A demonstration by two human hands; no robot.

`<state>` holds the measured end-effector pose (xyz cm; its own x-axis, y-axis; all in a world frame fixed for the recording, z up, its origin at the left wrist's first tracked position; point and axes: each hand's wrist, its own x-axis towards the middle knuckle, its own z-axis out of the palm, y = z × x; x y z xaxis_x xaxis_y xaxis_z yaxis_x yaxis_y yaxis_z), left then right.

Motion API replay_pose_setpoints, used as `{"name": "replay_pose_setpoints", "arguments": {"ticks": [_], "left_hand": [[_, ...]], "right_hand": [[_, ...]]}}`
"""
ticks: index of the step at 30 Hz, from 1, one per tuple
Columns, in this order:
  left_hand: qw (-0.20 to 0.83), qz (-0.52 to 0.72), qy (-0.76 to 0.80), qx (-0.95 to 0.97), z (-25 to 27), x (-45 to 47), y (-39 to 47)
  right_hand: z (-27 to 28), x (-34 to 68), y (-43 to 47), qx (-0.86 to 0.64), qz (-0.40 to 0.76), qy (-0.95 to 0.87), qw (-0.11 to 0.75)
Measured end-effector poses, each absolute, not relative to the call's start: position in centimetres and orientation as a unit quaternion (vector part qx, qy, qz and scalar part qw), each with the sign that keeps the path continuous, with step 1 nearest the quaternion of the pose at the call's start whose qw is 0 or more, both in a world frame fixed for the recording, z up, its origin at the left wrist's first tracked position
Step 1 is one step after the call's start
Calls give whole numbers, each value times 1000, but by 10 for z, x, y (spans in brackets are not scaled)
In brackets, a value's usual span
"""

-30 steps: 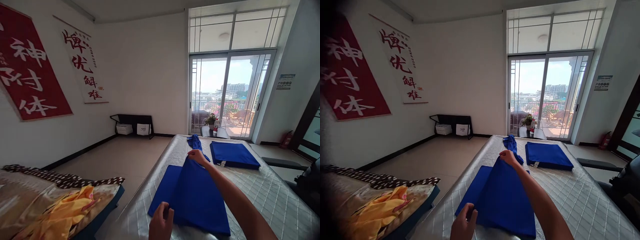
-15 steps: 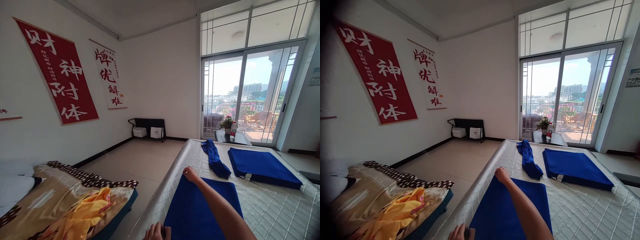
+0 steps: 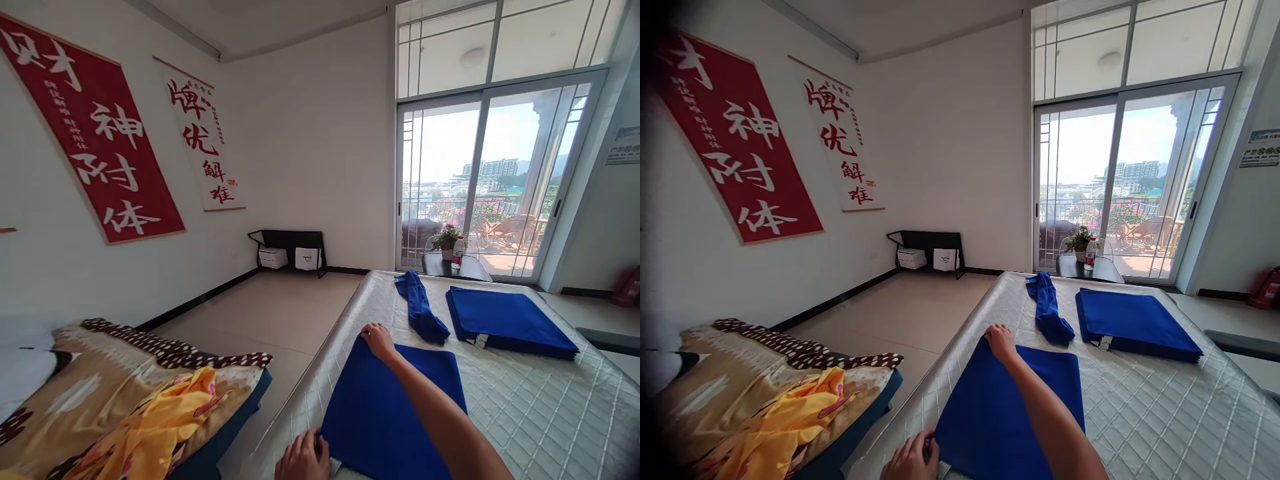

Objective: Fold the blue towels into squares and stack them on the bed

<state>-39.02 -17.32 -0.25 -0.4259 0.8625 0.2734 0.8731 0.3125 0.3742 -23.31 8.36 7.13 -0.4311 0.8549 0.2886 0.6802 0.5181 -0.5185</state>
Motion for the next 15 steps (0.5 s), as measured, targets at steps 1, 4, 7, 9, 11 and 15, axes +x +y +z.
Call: {"name": "replay_pose_setpoints", "arguments": {"ticks": [1, 4, 7, 9, 11, 15], "left_hand": [[15, -234, -811, -536, -1, -388, -174], [20, -217, -810, -545, 4, -382, -178], [26, -213, -800, -561, 15, -377, -181], [51, -237, -781, -576, 31, -374, -182], [105, -282, -746, -594, 57, -371, -184], [238, -377, -637, -629, 132, -356, -205]], "right_hand": [[80, -225, 79, -458, 160, -828, 281], [113, -191, 63, -435, 147, -830, 318], [148, -149, 41, -402, 135, -842, 335], [172, -120, 21, -380, 127, -843, 359], [195, -91, -1, -367, 119, -829, 404], [238, -32, -51, -361, 90, -776, 509]]}}
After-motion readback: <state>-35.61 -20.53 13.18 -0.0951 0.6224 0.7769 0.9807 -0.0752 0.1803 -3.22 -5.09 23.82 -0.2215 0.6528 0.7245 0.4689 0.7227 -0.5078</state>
